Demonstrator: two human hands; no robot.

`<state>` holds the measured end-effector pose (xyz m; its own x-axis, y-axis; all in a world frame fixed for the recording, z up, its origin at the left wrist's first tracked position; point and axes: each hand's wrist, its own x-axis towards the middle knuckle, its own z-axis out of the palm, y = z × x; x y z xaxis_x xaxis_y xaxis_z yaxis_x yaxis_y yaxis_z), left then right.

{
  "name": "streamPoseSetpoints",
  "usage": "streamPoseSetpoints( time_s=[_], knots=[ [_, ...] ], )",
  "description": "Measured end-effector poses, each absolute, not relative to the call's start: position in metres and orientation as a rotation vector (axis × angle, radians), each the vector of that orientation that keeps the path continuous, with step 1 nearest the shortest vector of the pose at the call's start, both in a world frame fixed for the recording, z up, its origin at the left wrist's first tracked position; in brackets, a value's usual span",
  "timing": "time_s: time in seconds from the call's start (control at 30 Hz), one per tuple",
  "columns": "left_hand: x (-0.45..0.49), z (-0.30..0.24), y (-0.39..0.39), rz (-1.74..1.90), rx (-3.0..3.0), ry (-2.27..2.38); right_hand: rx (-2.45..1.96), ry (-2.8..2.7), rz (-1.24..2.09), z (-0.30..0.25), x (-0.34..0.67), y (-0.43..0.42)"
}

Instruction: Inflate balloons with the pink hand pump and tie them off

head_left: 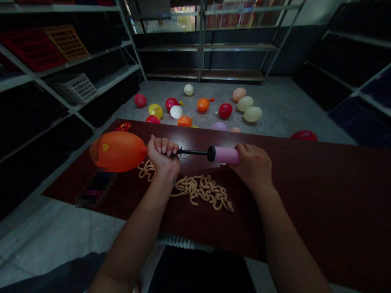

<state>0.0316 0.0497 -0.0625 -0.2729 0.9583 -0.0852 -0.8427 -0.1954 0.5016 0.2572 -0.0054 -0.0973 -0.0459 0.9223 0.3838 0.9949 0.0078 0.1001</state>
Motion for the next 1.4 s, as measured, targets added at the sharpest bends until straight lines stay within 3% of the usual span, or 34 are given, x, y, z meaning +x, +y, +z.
streamPoseSetpoints(
  time_s=[0.63,1.03,1.4],
  knots=[
    [0.046,-0.072,0.052,1.656,0.275,0.514,-1.724,-2.149,-0.473,-0.112,0.225,0.001],
    [0.010,-0.058,0.058,1.797,0.256,0.418,-1.870,-1.975,-0.609,-0.110,0.269,0.002],
    [0.002,-0.056,0.056,1.870,0.279,0.485,-1.946,-1.881,-0.466,-0.109,0.259,0.002]
  ],
)
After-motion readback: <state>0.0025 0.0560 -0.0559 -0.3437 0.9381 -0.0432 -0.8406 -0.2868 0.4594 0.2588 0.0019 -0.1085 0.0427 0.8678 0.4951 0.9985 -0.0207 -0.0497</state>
